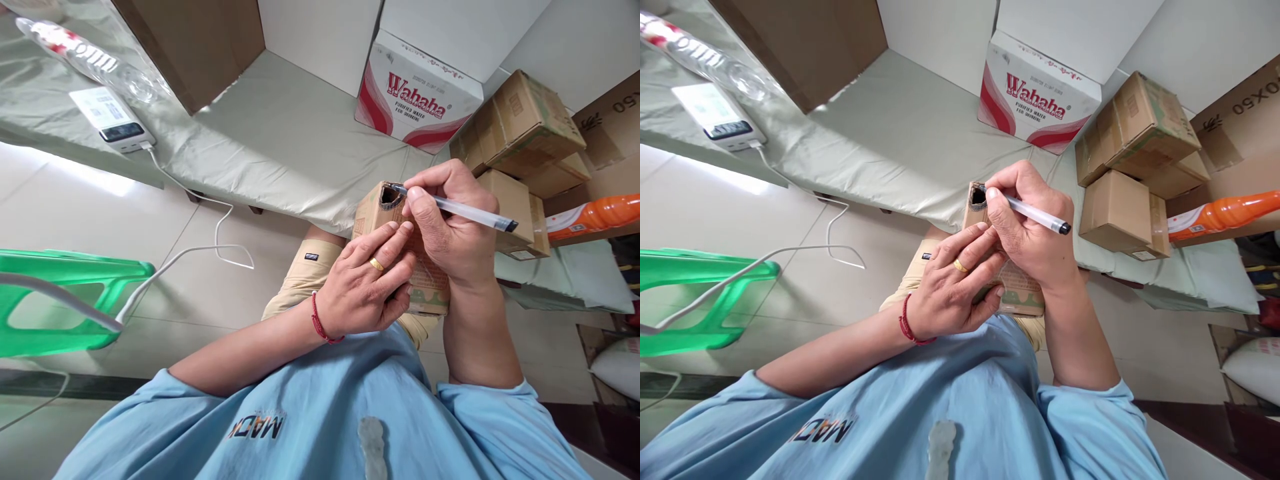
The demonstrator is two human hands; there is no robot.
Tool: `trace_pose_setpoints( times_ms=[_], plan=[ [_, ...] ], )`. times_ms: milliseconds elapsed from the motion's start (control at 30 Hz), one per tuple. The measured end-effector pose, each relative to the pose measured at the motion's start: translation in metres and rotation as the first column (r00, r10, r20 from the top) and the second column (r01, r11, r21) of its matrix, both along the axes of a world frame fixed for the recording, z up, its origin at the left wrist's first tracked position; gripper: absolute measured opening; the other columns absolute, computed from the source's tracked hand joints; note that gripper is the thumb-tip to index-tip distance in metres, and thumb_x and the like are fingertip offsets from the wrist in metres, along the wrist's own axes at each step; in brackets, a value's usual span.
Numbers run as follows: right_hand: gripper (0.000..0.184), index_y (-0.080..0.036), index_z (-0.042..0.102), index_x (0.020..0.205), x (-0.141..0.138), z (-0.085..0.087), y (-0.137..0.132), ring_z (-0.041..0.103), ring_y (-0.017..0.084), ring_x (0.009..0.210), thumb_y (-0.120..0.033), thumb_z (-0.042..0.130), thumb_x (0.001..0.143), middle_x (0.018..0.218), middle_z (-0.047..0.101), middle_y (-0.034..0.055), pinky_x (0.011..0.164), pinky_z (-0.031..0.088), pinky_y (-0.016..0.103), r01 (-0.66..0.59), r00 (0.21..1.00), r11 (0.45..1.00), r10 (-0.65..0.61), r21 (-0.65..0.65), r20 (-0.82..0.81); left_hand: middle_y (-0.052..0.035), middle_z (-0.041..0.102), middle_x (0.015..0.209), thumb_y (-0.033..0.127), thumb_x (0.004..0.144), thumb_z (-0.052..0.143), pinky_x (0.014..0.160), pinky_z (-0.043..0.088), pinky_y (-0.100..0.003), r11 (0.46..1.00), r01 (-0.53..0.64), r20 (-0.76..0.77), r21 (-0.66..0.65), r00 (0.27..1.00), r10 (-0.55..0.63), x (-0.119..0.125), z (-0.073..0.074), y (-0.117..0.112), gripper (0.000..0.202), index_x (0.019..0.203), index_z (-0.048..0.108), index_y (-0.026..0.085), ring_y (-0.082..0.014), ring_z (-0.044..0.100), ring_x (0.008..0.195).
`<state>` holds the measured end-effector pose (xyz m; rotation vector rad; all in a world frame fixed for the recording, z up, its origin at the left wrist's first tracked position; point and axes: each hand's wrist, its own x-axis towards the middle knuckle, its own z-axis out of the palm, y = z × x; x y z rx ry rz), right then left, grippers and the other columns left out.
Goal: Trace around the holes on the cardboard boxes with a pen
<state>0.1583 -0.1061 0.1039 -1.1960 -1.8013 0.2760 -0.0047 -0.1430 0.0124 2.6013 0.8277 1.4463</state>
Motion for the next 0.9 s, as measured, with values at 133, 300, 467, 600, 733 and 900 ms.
trace_pose_setpoints(
  times_ms=[133,300,467,600,733,900],
  plan=[
    [0.012,-0.026,0.073,0.097,0.0001,0.0006,-0.0005,0.064,0.013,0.063,-0.033,0.066,0.104,0.075,0.070,-0.0044,0.063,0.053,0.027,0.004,1.000,1.000,-0.004,-0.006,0.020,-0.0215,0.060,0.162,0.035,0.101,0.061,0.126,0.046,-0.049,1.000,0.004,-0.001,-0.002,1.000,-0.004,0.0004,-0.0007,0.0000,0.041,0.135,0.068,0.014,-0.0344,0.051,0.157],
    [0.013,-0.026,0.072,0.097,0.0000,0.0014,-0.0020,0.064,0.013,0.066,-0.036,0.067,0.103,0.074,0.068,-0.0043,0.066,0.054,0.027,0.050,0.999,0.998,-0.050,-0.033,0.014,-0.0219,0.060,0.161,0.034,0.100,0.062,0.126,0.045,-0.049,1.000,0.013,0.015,-0.001,1.000,-0.013,0.0015,-0.0010,0.0001,0.041,0.135,0.067,0.013,-0.0348,0.052,0.155],
    [0.015,-0.025,0.071,0.095,0.0008,0.0009,-0.0024,0.062,0.013,0.065,-0.037,0.066,0.103,0.073,0.066,-0.0038,0.067,0.055,0.028,0.079,0.997,0.996,-0.079,-0.041,0.001,-0.0218,0.059,0.162,0.034,0.100,0.061,0.126,0.044,-0.048,1.000,0.012,0.007,-0.011,1.000,-0.012,0.0017,-0.0005,-0.0004,0.040,0.134,0.067,0.014,-0.0344,0.052,0.155],
    [0.015,-0.025,0.069,0.090,0.0011,0.0013,-0.0028,0.057,0.012,0.060,-0.035,0.066,0.101,0.070,0.063,-0.0046,0.063,0.053,0.028,0.090,0.996,0.996,-0.090,-0.016,-0.023,-0.0203,0.059,0.163,0.034,0.101,0.061,0.125,0.045,-0.049,1.000,0.007,-0.005,-0.017,1.000,-0.007,0.0010,0.0004,-0.0012,0.039,0.134,0.067,0.015,-0.0339,0.052,0.155],
    [0.016,-0.025,0.068,0.086,0.0006,0.0021,-0.0037,0.052,0.011,0.056,-0.032,0.065,0.100,0.067,0.060,-0.0053,0.060,0.051,0.027,0.117,0.993,0.993,-0.116,0.020,-0.024,-0.0215,0.059,0.163,0.033,0.100,0.062,0.125,0.044,-0.048,1.000,0.016,-0.001,-0.019,1.000,-0.016,0.0004,0.0007,-0.0020,0.038,0.133,0.068,0.014,-0.0339,0.051,0.155],
    [0.017,-0.025,0.070,0.093,-0.0004,0.0015,-0.0039,0.060,0.013,0.062,-0.037,0.062,0.104,0.072,0.065,-0.0040,0.062,0.053,0.027,0.065,0.997,0.998,-0.066,-0.018,-0.039,-0.0200,0.058,0.164,0.035,0.102,0.061,0.125,0.045,-0.049,1.000,0.003,-0.010,-0.017,1.000,-0.003,-0.0001,-0.0005,-0.0020,0.038,0.134,0.067,0.015,-0.0334,0.051,0.156]
  ],
)
